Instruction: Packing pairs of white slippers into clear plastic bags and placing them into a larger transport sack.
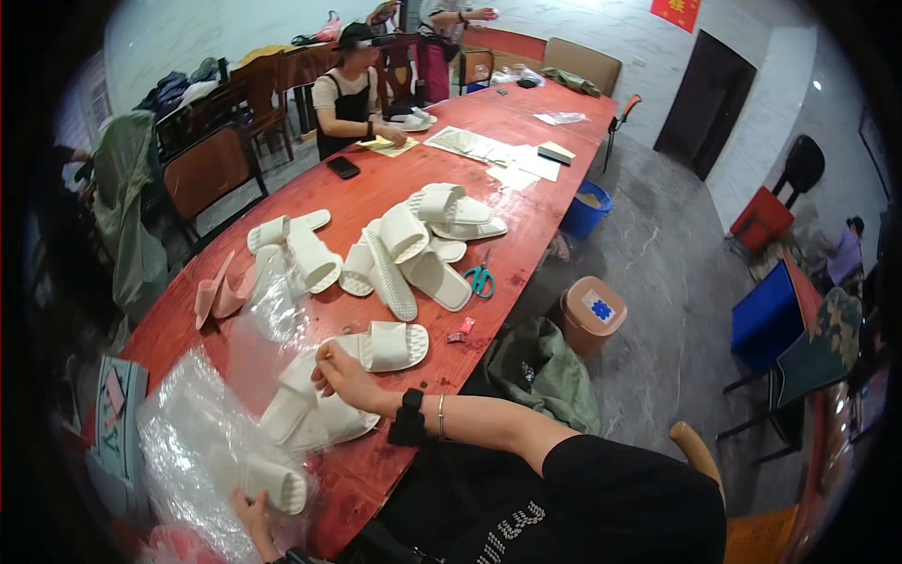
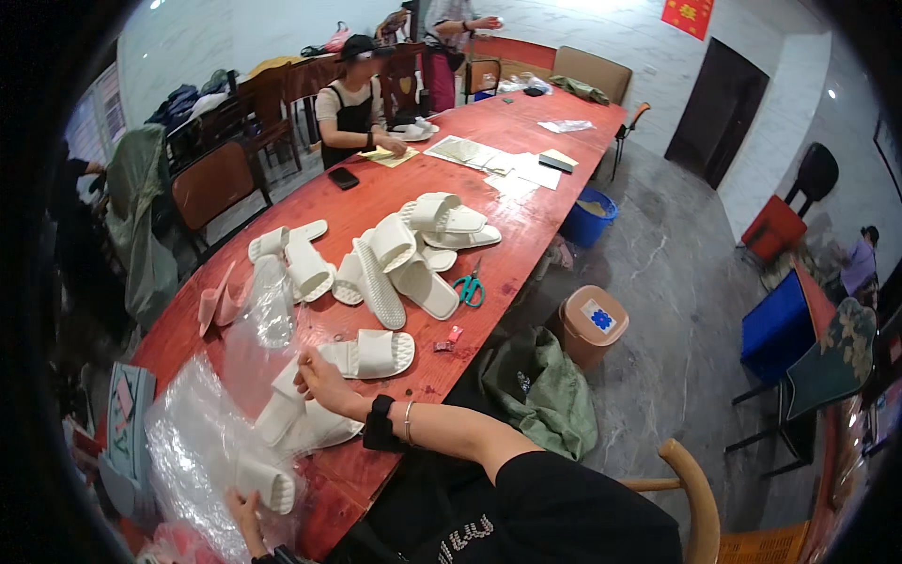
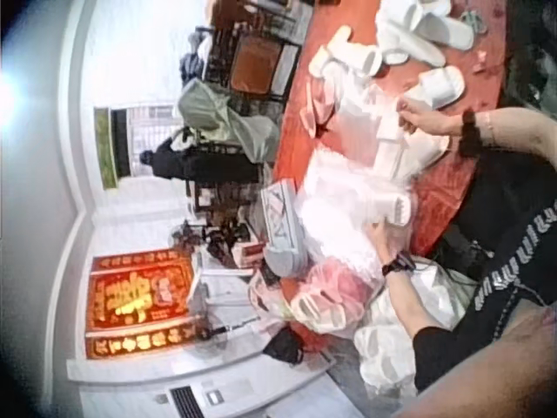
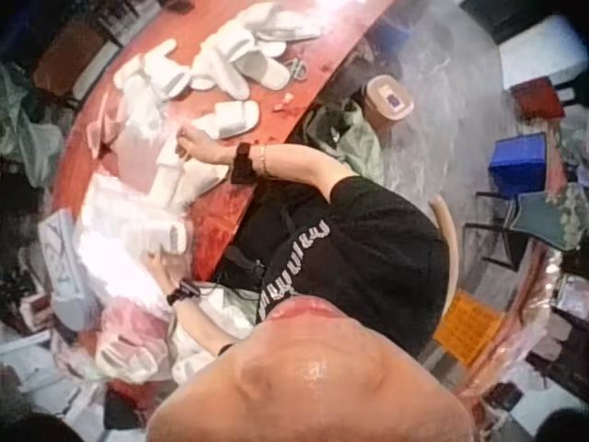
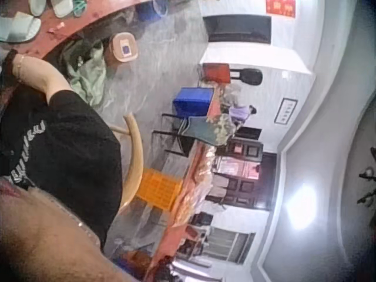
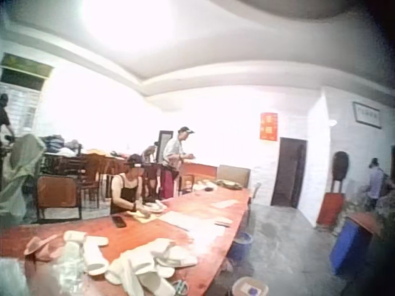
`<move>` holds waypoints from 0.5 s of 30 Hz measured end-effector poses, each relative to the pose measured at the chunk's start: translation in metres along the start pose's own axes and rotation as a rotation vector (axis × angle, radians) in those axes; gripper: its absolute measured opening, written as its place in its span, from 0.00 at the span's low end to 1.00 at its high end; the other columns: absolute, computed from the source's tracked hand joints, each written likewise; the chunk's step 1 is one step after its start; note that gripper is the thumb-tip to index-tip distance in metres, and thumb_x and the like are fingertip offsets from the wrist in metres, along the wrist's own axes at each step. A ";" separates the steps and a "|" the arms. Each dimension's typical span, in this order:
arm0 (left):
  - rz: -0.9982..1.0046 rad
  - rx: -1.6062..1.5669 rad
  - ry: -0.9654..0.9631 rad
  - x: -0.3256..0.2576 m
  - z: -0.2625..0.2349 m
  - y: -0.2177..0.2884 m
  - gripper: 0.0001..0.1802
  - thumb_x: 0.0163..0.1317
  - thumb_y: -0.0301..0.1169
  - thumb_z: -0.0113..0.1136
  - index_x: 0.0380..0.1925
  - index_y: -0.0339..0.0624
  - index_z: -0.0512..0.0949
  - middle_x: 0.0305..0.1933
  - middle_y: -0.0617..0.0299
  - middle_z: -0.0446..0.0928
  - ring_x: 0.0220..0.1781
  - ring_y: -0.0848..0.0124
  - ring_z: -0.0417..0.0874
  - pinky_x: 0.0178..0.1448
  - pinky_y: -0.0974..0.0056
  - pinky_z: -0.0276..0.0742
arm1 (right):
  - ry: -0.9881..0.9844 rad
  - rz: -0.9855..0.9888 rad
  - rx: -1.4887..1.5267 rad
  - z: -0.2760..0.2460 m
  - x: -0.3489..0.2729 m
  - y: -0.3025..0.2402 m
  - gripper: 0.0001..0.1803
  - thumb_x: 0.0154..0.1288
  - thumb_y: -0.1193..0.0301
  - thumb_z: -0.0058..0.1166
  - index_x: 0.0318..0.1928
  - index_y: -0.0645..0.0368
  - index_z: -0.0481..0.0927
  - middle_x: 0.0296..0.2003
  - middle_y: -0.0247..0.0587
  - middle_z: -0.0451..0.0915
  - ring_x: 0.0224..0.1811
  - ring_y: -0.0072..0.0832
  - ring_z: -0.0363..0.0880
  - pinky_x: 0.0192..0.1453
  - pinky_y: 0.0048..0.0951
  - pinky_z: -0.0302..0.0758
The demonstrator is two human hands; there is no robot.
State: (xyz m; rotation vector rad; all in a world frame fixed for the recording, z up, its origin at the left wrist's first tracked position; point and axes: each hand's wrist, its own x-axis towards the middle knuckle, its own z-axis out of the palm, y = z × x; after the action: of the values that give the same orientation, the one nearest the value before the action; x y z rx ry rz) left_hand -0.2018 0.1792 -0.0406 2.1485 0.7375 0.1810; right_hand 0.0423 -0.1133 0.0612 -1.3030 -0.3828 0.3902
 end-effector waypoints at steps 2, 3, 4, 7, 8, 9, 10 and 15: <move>-0.057 0.146 0.244 0.008 -0.014 -0.051 0.22 0.44 0.30 0.61 0.39 0.32 0.69 0.43 0.53 0.67 0.48 0.63 0.68 0.50 0.62 0.64 | 0.046 0.028 -0.024 -0.027 0.005 -0.010 0.12 0.66 0.71 0.35 0.49 0.57 0.58 0.29 0.42 0.73 0.26 0.25 0.74 0.24 0.25 0.72; -0.053 0.150 0.245 0.013 -0.018 -0.052 0.22 0.44 0.30 0.61 0.39 0.32 0.69 0.43 0.53 0.67 0.48 0.63 0.68 0.50 0.62 0.64 | 0.071 0.067 -0.053 -0.037 0.005 -0.011 0.16 0.66 0.71 0.34 0.54 0.54 0.56 0.28 0.43 0.73 0.25 0.26 0.74 0.21 0.25 0.71; -0.079 0.085 0.244 0.015 -0.024 -0.054 0.22 0.44 0.30 0.61 0.40 0.32 0.69 0.44 0.52 0.67 0.48 0.62 0.68 0.51 0.62 0.64 | 0.067 0.064 -0.051 -0.045 -0.001 -0.011 0.16 0.66 0.71 0.34 0.54 0.54 0.56 0.28 0.43 0.73 0.25 0.26 0.74 0.21 0.25 0.71; -0.134 -0.147 0.262 0.032 -0.030 -0.040 0.22 0.44 0.27 0.60 0.41 0.31 0.69 0.45 0.50 0.66 0.49 0.60 0.67 0.52 0.61 0.63 | 0.096 -0.013 -0.234 -0.072 -0.006 -0.019 0.26 0.65 0.73 0.33 0.63 0.49 0.46 0.30 0.46 0.74 0.23 0.27 0.73 0.19 0.27 0.70; -0.154 -0.223 0.262 0.034 -0.032 -0.036 0.22 0.44 0.27 0.59 0.41 0.31 0.69 0.46 0.50 0.66 0.49 0.59 0.67 0.53 0.61 0.63 | 0.102 -0.001 -0.328 -0.077 -0.012 -0.018 0.28 0.64 0.74 0.33 0.64 0.47 0.46 0.33 0.43 0.75 0.21 0.23 0.70 0.21 0.24 0.70; -0.173 -0.298 0.260 0.035 -0.033 -0.031 0.22 0.44 0.26 0.59 0.42 0.31 0.69 0.47 0.49 0.66 0.50 0.58 0.67 0.53 0.61 0.63 | 0.110 0.011 -0.422 -0.084 -0.015 -0.017 0.30 0.64 0.76 0.33 0.66 0.46 0.45 0.36 0.41 0.75 0.20 0.19 0.68 0.23 0.21 0.70; -0.195 -0.366 0.255 0.033 -0.037 -0.029 0.22 0.44 0.25 0.58 0.42 0.31 0.70 0.47 0.48 0.66 0.50 0.57 0.66 0.54 0.61 0.63 | 0.107 0.007 -0.422 -0.089 -0.017 -0.017 0.30 0.64 0.76 0.33 0.66 0.46 0.45 0.36 0.41 0.75 0.20 0.19 0.68 0.23 0.21 0.70; -0.008 0.045 0.441 0.037 -0.022 0.019 0.20 0.46 0.20 0.55 0.43 0.32 0.71 0.48 0.44 0.67 0.54 0.53 0.65 0.59 0.60 0.61 | 0.047 -0.054 -0.305 -0.103 -0.030 -0.019 0.22 0.61 0.76 0.35 0.56 0.55 0.67 0.42 0.39 0.77 0.20 0.20 0.70 0.24 0.24 0.70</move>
State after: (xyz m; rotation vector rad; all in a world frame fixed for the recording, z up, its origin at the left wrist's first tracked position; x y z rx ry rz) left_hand -0.1716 0.2057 -0.0163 2.1708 1.0056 0.6543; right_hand 0.0669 -0.2198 0.0552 -1.5924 -0.4492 0.2607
